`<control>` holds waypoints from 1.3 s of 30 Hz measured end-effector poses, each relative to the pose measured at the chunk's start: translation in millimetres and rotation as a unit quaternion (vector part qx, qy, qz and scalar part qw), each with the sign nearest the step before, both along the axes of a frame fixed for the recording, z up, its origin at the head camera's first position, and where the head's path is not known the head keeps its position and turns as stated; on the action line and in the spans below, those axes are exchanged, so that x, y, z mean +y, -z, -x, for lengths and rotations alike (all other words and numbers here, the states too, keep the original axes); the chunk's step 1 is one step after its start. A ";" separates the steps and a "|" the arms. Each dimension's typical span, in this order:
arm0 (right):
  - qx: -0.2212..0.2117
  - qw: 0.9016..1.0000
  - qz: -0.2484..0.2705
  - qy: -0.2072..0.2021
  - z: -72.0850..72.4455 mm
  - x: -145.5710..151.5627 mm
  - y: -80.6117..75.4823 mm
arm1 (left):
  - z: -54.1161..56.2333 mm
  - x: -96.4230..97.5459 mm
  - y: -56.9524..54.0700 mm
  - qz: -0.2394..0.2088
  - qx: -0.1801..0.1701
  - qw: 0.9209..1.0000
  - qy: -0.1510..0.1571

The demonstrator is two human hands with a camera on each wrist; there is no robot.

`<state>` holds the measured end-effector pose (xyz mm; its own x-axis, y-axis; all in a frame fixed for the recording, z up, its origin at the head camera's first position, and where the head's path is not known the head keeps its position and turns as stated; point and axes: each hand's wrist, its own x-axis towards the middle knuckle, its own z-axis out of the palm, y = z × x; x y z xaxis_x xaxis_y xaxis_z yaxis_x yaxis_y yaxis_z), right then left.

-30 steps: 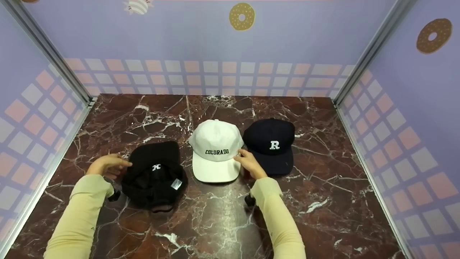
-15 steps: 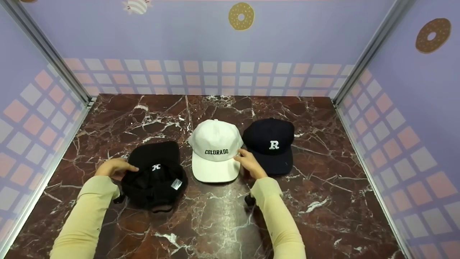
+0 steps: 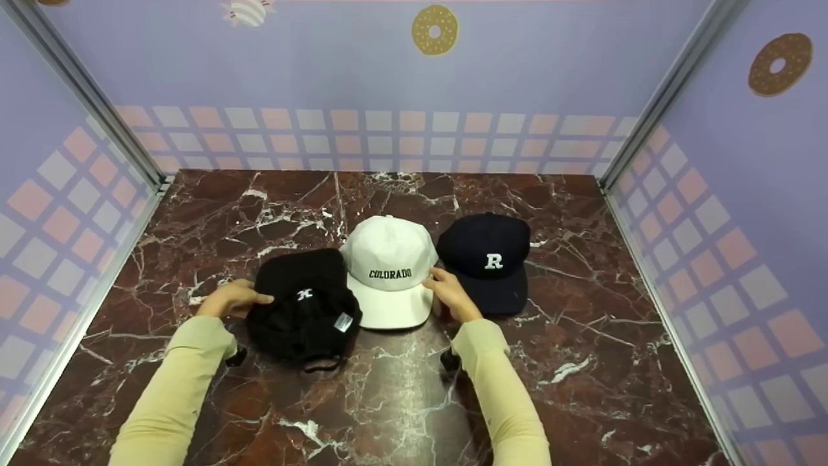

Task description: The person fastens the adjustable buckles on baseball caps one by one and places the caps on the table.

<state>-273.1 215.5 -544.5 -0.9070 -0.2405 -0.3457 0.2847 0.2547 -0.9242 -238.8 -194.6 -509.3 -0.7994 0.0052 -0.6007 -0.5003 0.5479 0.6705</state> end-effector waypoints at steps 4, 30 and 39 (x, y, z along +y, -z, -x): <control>0.001 1.000 0.000 -0.006 0.6 0.2 -0.2 | 7.3 11.6 7.0 0.017 -0.004 1.000 0.003; 0.023 0.997 -0.073 0.020 16.9 -2.9 -18.4 | 20.6 57.0 16.0 0.151 0.147 0.977 -0.004; 0.031 0.995 -0.082 0.037 24.7 -2.6 -8.2 | 28.1 64.7 25.1 0.161 0.170 0.971 -0.038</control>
